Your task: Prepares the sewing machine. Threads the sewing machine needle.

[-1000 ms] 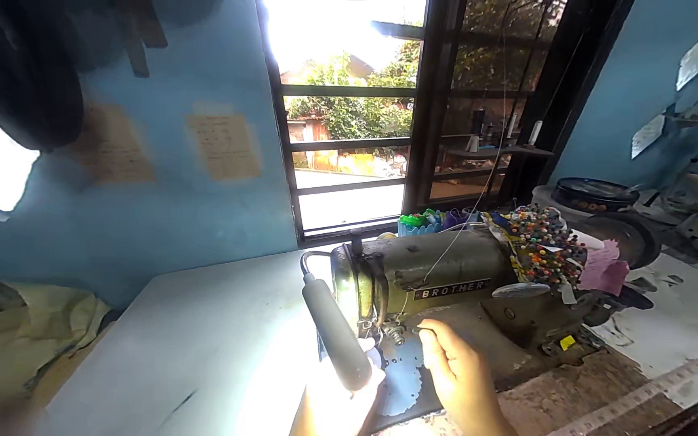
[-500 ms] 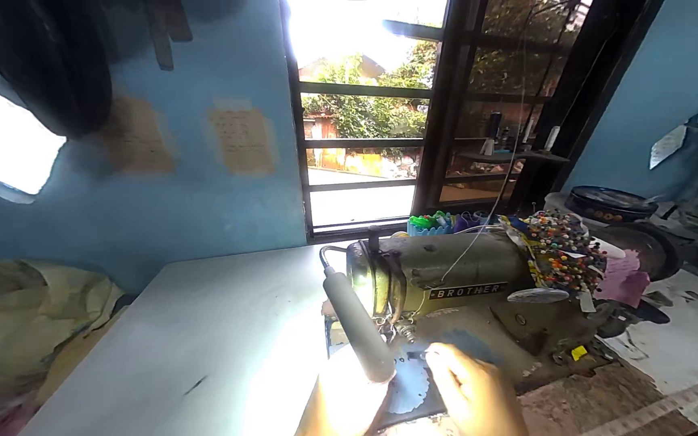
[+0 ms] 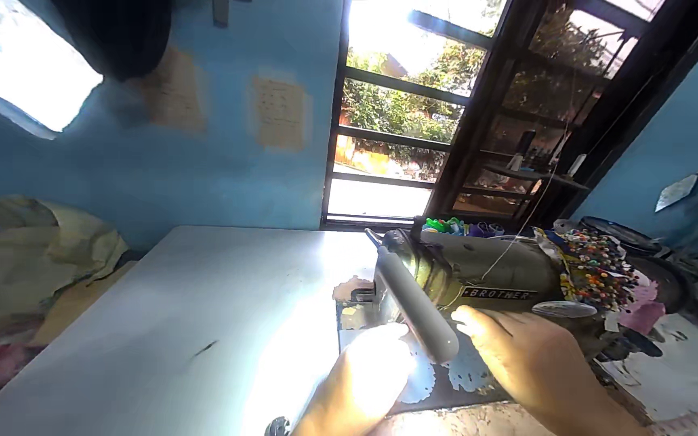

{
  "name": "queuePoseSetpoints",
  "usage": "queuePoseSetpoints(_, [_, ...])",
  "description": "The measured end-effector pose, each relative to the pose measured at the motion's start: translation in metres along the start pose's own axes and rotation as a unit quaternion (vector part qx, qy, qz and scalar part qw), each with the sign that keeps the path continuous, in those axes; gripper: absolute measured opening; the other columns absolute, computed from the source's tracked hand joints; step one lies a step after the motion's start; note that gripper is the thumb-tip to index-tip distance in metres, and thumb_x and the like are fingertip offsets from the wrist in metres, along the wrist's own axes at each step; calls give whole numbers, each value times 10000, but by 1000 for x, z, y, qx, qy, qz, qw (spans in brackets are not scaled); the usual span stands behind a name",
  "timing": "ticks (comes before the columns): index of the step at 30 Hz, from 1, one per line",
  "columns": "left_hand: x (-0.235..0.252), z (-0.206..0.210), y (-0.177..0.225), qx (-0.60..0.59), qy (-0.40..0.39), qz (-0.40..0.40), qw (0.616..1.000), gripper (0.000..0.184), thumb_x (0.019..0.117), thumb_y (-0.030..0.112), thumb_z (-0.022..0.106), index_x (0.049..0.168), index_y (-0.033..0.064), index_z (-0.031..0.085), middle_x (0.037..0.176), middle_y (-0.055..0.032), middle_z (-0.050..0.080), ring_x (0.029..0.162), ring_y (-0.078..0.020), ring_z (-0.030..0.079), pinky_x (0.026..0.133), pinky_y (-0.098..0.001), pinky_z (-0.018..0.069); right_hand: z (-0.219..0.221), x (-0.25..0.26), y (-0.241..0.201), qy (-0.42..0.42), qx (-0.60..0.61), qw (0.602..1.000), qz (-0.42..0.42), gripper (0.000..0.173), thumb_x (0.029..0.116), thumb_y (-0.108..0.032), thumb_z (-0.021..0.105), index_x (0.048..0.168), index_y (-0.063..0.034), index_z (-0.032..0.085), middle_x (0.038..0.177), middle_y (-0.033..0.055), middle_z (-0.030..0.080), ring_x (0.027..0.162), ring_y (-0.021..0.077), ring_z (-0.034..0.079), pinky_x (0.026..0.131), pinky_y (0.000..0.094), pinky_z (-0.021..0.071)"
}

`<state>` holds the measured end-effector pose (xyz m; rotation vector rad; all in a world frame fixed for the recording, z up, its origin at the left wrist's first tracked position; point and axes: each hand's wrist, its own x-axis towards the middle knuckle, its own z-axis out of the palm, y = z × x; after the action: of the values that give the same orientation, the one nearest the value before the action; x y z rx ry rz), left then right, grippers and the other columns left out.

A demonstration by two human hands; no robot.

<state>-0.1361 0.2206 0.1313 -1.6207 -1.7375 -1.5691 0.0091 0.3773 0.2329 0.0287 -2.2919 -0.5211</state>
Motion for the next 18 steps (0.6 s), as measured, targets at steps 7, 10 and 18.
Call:
queuePoseSetpoints(7, [-1,0,2,-4,18,-8,1000,191,911,149,659,994,12,762,1047,-122,764,1016,-144,722,948,-232,536,7,8,11,-12,35,999,-39,292,980,-180,474,891,-122,746,597,30,593,513,191,601,454,327,469])
queuePoseSetpoints(10, [0,0,3,-1,17,-11,1000,166,909,149,660,958,21,754,1043,-117,764,1011,-145,723,936,-235,541,11,9,9,6,33,999,-34,301,984,-182,473,873,-113,744,596,37,604,517,193,607,458,323,466])
queuePoseSetpoints(18, [0,0,2,-10,13,-7,1000,138,903,136,665,907,26,749,1032,-118,763,1013,-150,721,935,-242,543,12,11,5,10,40,999,-24,295,980,-180,469,842,-118,723,607,30,623,533,178,623,469,309,479])
